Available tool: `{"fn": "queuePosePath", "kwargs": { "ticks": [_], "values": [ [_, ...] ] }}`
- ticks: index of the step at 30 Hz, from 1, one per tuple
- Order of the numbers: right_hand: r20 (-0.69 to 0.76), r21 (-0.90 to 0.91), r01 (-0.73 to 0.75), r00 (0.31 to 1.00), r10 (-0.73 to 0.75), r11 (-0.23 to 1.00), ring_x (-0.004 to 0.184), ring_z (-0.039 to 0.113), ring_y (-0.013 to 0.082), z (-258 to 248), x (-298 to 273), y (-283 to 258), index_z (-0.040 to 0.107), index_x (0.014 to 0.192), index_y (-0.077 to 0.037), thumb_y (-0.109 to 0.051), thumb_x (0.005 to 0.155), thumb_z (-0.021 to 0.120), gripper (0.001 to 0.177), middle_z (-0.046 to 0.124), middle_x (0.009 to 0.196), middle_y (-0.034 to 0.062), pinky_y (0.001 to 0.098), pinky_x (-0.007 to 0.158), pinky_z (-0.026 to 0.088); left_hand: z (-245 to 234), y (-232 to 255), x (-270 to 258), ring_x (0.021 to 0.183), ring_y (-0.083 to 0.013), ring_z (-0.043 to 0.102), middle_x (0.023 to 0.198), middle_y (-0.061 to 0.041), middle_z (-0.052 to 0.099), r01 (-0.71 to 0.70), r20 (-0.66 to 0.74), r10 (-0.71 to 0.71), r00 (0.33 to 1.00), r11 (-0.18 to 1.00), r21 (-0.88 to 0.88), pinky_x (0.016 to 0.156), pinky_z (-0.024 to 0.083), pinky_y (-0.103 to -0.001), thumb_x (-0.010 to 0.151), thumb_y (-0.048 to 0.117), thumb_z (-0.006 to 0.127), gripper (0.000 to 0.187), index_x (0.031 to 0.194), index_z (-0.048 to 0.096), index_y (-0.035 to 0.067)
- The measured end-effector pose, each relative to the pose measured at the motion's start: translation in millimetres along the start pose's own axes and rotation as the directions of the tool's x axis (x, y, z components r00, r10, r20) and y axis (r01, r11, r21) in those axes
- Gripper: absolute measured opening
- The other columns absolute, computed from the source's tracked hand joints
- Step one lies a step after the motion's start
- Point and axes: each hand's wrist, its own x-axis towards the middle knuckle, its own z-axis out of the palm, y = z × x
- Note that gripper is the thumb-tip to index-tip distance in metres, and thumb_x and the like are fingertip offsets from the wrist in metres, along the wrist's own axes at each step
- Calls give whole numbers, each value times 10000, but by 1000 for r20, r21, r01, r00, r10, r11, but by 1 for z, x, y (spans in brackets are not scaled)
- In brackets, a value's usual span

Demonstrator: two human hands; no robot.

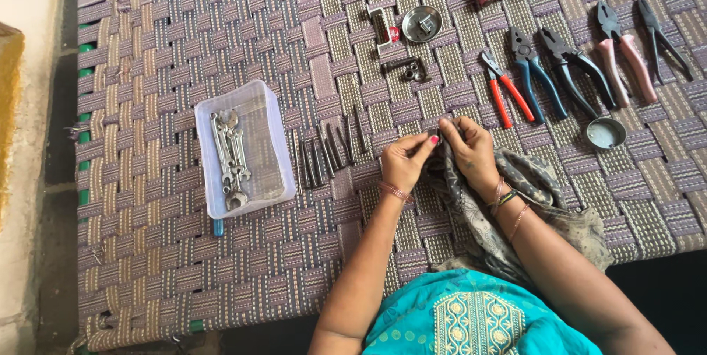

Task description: The person cleans a small metal part by hand using a cloth, then places the part down on the surface among other tools and hardware.

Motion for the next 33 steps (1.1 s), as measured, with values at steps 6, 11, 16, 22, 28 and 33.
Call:
{"fn": "queuePosePath", "kwargs": {
  "ticks": [6, 11, 16, 22, 28, 33],
  "values": [
    [149, 187, -90, 987, 62, 978, 673, 480, -10, -6, -2, -3, 651, 979, -40, -150, 1015, 641, 116, 611, 785, -97, 170, 560, 381, 1, 11, 3, 730, -74, 690, 913, -29, 783, 145, 10, -144, 989, 985, -96, 639, 559, -192, 910, 162, 774, 256, 1152, 758, 79],
    [193, 268, -40, 981, -13, 963, 795, 510, -21, -1, -3, -16, 635, 971, -23, -149, 1037, 644, 143, 612, 875, -95, 158, 673, 429, -6, 17, 5, 877, -34, 644, 1010, 10, 694, 0, 90, 12, 996, 991, -131, 776, 531, -162, 992, 161, 733, 259, 1225, 764, 52],
    [95, 242, -154, 986, 134, 958, 751, 441, 5, 0, 1, -7, 665, 941, 3, -174, 1103, 631, 242, 554, 835, -71, 189, 624, 367, 2, 14, 0, 795, -41, 592, 917, 23, 626, 5, 140, 8, 990, 996, -90, 710, 488, -175, 978, 153, 752, 274, 1234, 757, 56],
    [248, 195, -3, 968, -46, 981, 767, 486, -10, -1, -3, -21, 621, 982, -16, -173, 1024, 637, 163, 595, 854, -87, 175, 643, 412, -11, 13, 10, 733, -67, 542, 833, 8, 632, -16, 27, 16, 1000, 1000, -1, 642, 445, -211, 962, 139, 777, 222, 1161, 810, 46],
    [45, 24, -61, 997, 59, 998, 720, 377, 21, -1, -2, 5, 625, 884, 23, -189, 1145, 613, 337, 484, 781, -63, 217, 582, 315, -4, 12, 4, 804, -62, 607, 900, 15, 678, -69, 128, 81, 988, 993, -97, 715, 493, -187, 967, 113, 766, 206, 1161, 777, 43],
    [283, 209, -30, 959, -31, 977, 785, 485, -23, -1, -1, 1, 622, 1017, -39, -168, 1049, 569, 142, 586, 871, -101, 175, 644, 409, -7, 10, 14, 833, -78, 712, 972, 3, 770, 96, 55, -82, 995, 936, -338, 756, 586, -199, 923, 107, 754, 166, 1078, 770, 52]
  ]
}}
